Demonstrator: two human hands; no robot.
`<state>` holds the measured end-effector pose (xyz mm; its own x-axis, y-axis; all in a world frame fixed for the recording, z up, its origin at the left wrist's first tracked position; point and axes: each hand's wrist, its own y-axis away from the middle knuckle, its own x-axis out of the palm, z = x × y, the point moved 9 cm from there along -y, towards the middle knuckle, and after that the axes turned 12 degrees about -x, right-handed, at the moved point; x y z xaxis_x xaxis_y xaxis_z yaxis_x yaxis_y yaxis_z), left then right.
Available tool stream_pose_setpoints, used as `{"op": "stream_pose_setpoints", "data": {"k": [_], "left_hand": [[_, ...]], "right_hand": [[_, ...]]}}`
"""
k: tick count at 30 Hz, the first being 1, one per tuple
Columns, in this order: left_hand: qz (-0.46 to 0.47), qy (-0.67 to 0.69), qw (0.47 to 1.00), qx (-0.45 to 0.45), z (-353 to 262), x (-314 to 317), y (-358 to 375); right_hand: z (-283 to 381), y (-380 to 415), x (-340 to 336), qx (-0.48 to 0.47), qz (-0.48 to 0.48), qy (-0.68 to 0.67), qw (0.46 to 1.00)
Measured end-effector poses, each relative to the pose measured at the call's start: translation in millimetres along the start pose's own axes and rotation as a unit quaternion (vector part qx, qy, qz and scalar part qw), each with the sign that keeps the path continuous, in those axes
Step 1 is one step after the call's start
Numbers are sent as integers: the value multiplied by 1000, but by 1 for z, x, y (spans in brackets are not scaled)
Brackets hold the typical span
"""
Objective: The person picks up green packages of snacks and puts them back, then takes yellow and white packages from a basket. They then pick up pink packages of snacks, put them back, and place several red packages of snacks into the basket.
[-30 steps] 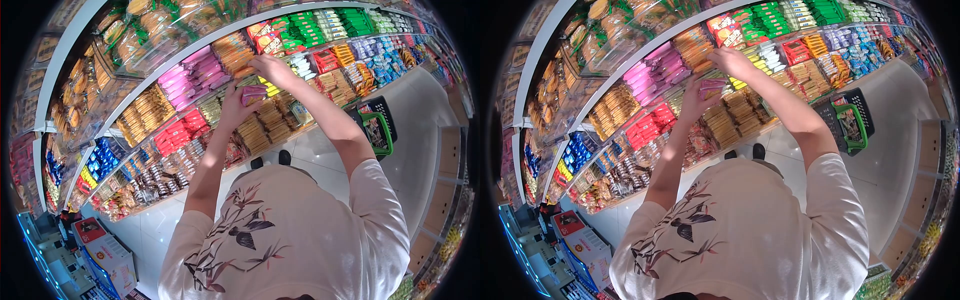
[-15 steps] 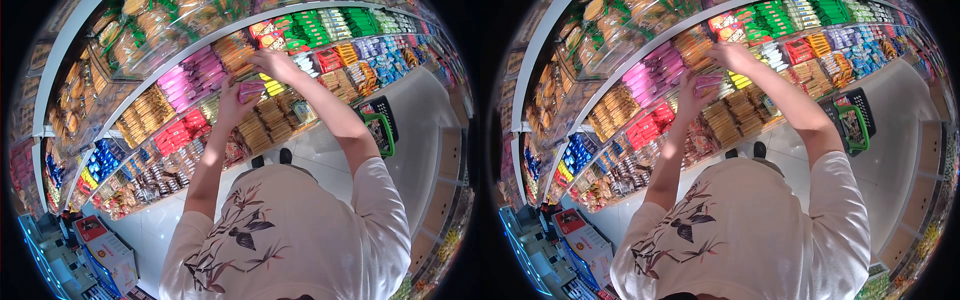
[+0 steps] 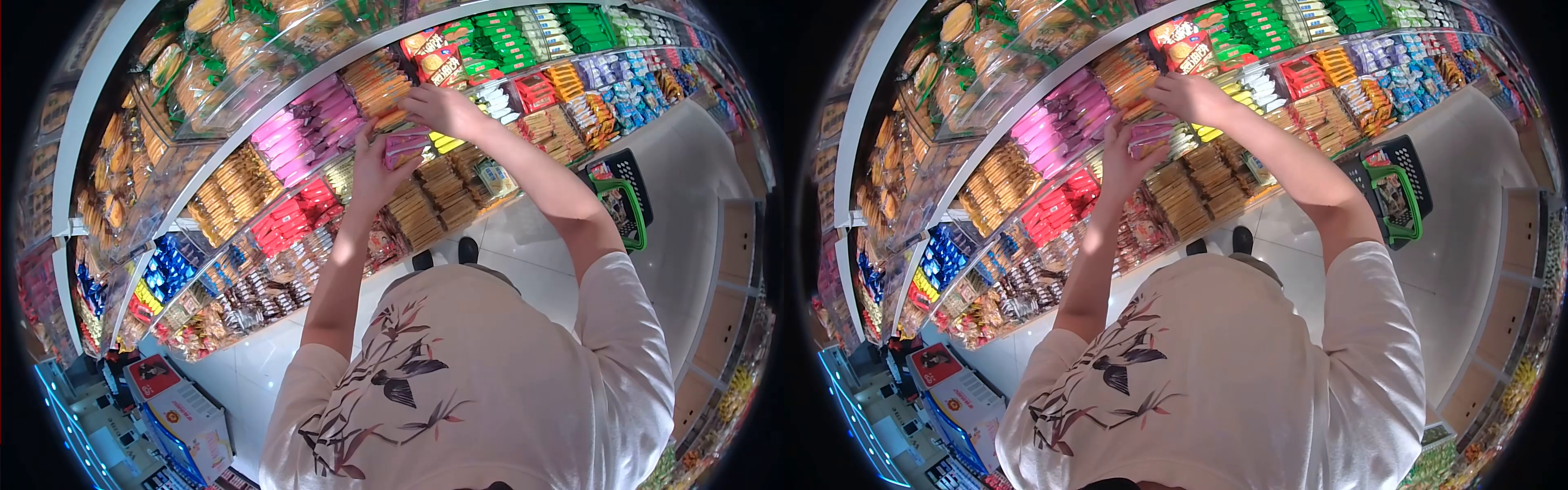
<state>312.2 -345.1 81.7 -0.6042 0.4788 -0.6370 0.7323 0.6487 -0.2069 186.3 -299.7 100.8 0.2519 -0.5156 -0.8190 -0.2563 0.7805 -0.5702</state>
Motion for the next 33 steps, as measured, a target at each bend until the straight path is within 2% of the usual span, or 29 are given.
{"op": "stream_pose_setpoints", "data": {"k": [3,6,9,12,18,21,27,30,33], "left_hand": [[-8,0,1000,17,0,1,-1],[-19,6,999,32,-3,-2,0],[-12,-15,999,29,1,2,-1],[-10,-17,1000,4,2,3,-2],[-22,-35,999,17,1,5,-2],[-47,-20,999,-3,-4,0,4],[-76,-42,996,20,-7,2,19],[-91,-24,995,33,-10,0,16],[-34,-94,993,64,-12,15,15]], "right_hand": [[3,0,-5,-28,-12,47,998],[4,0,-2,-12,-35,28,999],[3,0,-3,-18,-55,11,998],[-1,3,0,14,-38,11,999],[5,3,-4,8,-44,104,994],[10,0,-4,20,-39,143,989],[8,-8,0,-10,-2,187,982],[8,-11,2,14,26,205,978],[6,-13,2,21,42,193,980]]}}
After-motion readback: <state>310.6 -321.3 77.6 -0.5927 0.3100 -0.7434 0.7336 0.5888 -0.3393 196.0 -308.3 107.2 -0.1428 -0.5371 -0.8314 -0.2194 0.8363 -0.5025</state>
